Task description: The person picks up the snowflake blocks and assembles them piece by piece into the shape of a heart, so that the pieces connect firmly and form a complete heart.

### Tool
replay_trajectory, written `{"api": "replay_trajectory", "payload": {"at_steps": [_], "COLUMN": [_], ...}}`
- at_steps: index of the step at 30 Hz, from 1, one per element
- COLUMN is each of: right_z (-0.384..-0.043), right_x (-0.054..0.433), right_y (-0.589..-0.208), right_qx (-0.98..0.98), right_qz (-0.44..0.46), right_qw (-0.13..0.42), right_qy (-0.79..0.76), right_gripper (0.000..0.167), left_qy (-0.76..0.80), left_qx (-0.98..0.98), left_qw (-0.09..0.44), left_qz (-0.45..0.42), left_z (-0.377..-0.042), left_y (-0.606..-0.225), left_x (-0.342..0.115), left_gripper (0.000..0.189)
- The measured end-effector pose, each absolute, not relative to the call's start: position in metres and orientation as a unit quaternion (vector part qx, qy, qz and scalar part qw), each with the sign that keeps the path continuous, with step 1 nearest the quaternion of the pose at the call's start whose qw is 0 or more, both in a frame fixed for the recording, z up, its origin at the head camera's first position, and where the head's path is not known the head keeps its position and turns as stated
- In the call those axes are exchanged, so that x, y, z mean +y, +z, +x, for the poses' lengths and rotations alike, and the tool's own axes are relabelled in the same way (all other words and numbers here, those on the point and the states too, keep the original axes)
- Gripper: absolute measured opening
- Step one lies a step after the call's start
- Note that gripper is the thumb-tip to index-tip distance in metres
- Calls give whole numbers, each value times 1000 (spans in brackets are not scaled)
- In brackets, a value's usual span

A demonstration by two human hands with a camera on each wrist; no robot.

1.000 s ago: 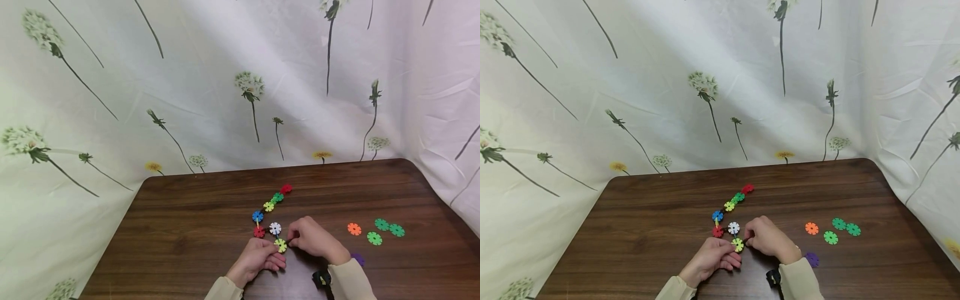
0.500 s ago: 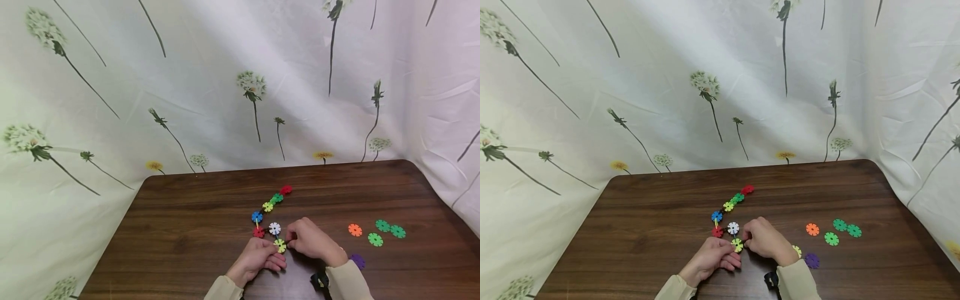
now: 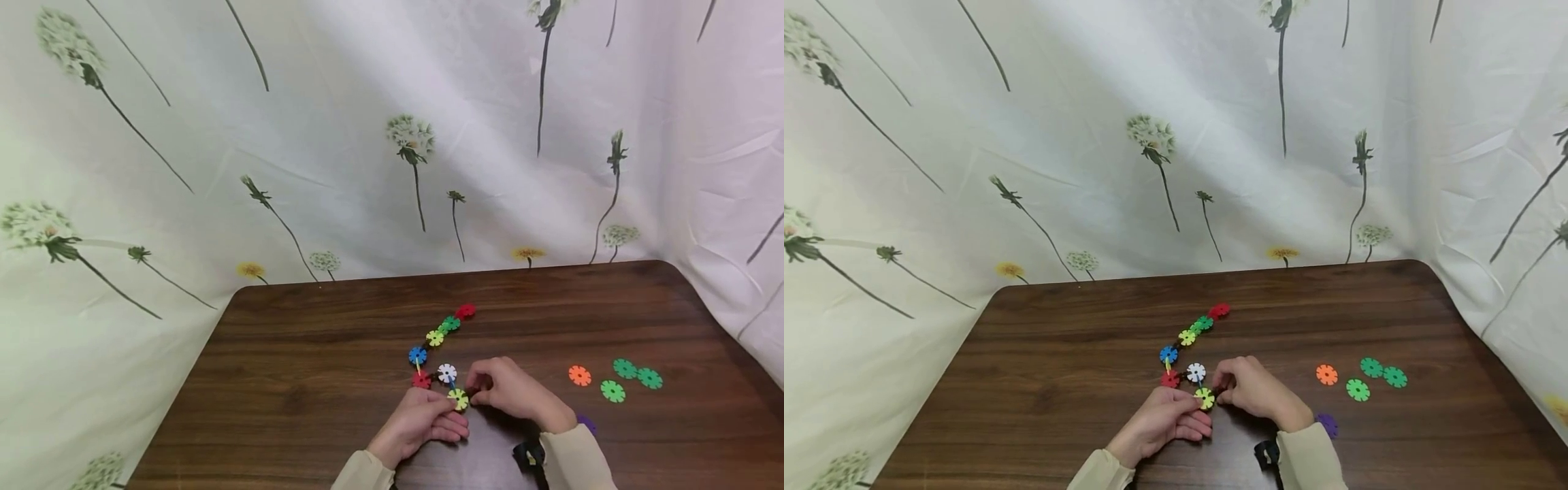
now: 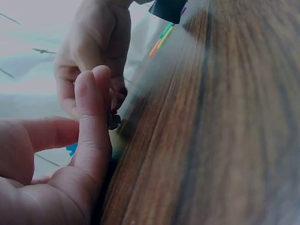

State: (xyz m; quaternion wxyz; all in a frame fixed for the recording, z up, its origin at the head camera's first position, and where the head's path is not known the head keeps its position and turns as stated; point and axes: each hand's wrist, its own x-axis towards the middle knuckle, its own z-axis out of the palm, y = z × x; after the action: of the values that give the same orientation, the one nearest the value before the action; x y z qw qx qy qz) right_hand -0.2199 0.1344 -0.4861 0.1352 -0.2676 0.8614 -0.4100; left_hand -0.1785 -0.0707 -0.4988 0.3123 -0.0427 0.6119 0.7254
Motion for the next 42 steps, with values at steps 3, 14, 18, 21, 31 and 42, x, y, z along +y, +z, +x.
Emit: {"api": "replay_trajectory", "payload": {"at_steps": [3,14,18,21,31,42], "right_z": [-222,-223,-217,-212,-204,-206], "right_x": [145,219,235,238,227,221], "right_y": [-482,-468,-468,-468,-464,-473], "right_qx": [860,880,887,892,914,913], "right_qz": [-251,-188,-196,-200,-175,-166], "right_qw": [146,157,181,197,182,179], "right_qy": [-420,-407,-376,-355,-317,-326], "right_gripper": [15,29,34,39,37,34], "left_qy": [725,728,730,727,720,716], "left_qx": [612,607,603,605,606,608], "left_qw": [312,316,318,322,336,340], "left_qz": [-43,-44,-46,-45,-40,-43], "left_z": [-179,-179,-178,-178,-181,-179], "left_y": [-498,-498,-499,-500,-496,-497], "left_x": [-72,-73,-73,-73,-73,-77], "left_gripper": [15,17,16,17,16,17]}}
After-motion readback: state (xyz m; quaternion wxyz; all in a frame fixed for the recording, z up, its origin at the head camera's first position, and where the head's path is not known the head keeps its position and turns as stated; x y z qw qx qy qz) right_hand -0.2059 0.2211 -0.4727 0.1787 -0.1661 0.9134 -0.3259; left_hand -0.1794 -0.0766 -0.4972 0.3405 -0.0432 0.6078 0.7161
